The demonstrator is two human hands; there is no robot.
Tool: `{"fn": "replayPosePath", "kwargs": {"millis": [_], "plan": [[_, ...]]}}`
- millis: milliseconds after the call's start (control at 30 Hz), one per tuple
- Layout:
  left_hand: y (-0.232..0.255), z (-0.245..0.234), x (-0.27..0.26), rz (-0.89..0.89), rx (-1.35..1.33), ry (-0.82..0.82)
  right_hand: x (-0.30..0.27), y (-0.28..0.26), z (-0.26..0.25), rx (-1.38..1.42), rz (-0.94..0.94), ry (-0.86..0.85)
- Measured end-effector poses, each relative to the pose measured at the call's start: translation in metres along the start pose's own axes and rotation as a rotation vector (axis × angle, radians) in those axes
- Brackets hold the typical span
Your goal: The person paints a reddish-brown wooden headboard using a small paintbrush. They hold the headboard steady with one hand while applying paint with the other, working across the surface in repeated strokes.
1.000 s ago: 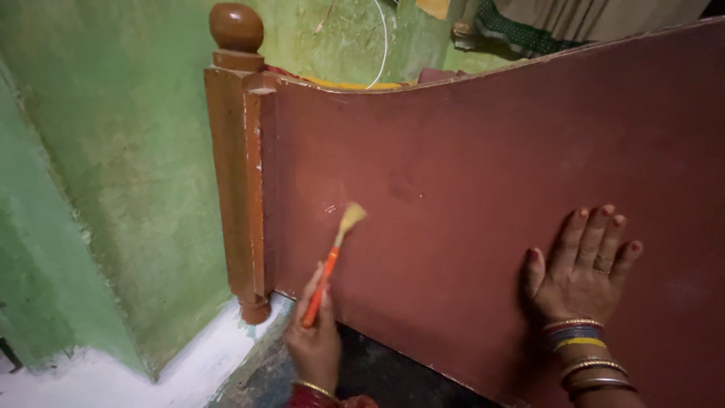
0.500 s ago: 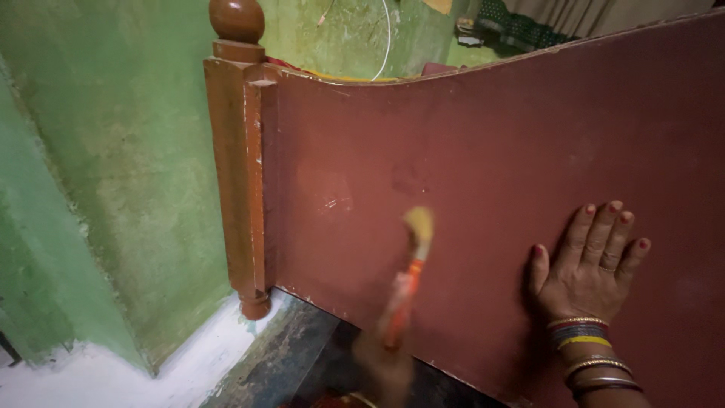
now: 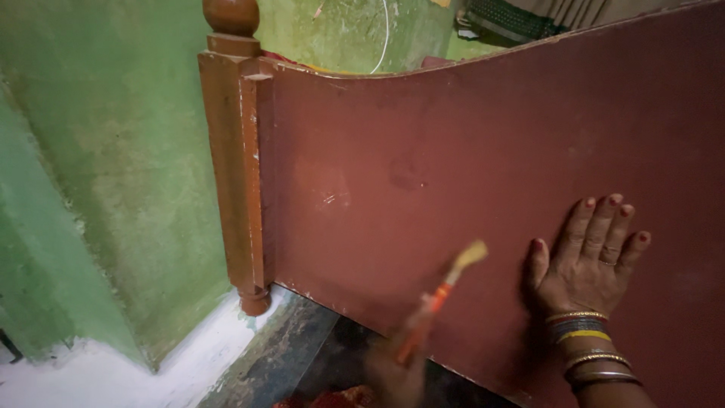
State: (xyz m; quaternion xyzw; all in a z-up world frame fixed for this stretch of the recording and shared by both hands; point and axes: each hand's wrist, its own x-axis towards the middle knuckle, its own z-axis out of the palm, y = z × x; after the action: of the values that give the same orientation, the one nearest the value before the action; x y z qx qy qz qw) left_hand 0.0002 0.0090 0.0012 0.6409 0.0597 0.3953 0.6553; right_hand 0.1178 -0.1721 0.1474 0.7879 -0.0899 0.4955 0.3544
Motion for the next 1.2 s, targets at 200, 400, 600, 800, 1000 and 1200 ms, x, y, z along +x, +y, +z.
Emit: {"fn": "replayPosePath", "kwargs": {"millis": [200, 400, 600, 800, 1000, 1200], "plan": [[0.018, -0.064, 0.037, 0.183, 0.093, 0.17, -0.002, -0.001, 0.006, 1.023, 0.074, -0.167], [0.027, -0.069, 0.045, 0.261, 0.066, 0.225, -0.001, -0.002, 0.014, -0.044, -0.003, 0.021], [0.035, -0.021, 0.021, 0.317, 0.073, 0.099, 0.001, -0.001, 0.002, -0.13, -0.027, -0.095], [0.064, 0.024, 0.008, 0.475, -0.127, -0.209, 0.002, 0.0, 0.01, 1.11, 0.015, 0.019], [0.074, 0.035, 0.03, 0.606, -0.389, -0.292, -0.003, 0.003, 0.041, 1.014, -0.053, -0.05], [0.071, -0.014, 0.072, 0.458, -0.134, -0.02, 0.004, 0.02, 0.058, 0.759, -0.172, -0.076]]}}
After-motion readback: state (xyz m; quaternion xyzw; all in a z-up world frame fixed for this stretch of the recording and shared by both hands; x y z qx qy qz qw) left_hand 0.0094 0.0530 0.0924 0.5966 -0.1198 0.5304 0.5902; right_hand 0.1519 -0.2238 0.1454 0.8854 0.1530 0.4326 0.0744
